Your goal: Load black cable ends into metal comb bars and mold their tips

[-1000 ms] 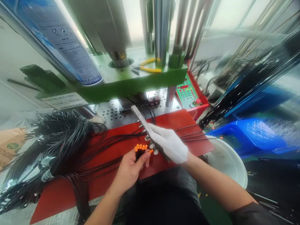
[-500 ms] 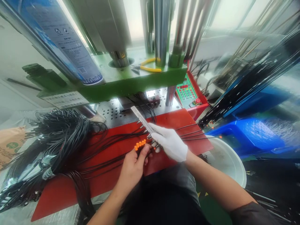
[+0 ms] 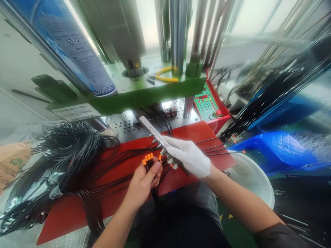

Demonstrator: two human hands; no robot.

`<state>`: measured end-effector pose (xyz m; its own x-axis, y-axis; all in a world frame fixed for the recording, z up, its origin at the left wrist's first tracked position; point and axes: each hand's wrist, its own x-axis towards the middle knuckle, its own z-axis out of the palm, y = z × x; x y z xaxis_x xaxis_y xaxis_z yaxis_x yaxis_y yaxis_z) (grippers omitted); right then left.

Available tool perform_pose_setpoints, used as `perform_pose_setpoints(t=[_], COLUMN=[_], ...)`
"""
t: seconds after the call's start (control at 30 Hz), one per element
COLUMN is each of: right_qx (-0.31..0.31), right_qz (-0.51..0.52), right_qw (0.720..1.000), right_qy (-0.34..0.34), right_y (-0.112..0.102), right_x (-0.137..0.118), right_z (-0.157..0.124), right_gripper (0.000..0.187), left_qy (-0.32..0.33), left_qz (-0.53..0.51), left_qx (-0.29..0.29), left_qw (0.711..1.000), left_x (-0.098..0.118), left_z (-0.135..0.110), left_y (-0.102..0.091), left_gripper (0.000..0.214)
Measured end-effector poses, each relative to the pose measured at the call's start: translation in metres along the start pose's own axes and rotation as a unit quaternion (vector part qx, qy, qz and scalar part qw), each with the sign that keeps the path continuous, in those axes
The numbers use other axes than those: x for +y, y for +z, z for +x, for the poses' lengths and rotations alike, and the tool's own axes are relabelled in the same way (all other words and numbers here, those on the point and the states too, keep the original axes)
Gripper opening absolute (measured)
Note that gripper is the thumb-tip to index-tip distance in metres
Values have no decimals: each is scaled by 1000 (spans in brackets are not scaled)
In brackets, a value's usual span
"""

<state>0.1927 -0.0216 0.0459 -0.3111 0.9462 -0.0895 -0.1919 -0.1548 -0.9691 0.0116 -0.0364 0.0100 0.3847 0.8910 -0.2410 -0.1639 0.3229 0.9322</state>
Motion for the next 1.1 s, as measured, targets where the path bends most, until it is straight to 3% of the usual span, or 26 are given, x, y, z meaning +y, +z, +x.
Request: perform_pose_setpoints(t=[0.2,0.5,0.8,1.1], right_qx=[3,-1,-13,57], right_qz=[-12,-15,-32,-143], right_qw=[1000,1000,999,988], right_qy=[5,3,-5,7], right_y=[2,2,0,9], right_x=[-3,-4,2,9], right_z=[1,0,-1,0], right_gripper=[50,49,46,47], left_qy=[-8,36,38,80], left_qz=[10,171,221,398], left_qx=[-2,27,30,87], left_qw=[1000,984,974,910], left_x=[1,5,4,3], left_z=[-2,-4,-3,-5], left_y=[0,3,1,12], left_gripper=[26,25,24,23])
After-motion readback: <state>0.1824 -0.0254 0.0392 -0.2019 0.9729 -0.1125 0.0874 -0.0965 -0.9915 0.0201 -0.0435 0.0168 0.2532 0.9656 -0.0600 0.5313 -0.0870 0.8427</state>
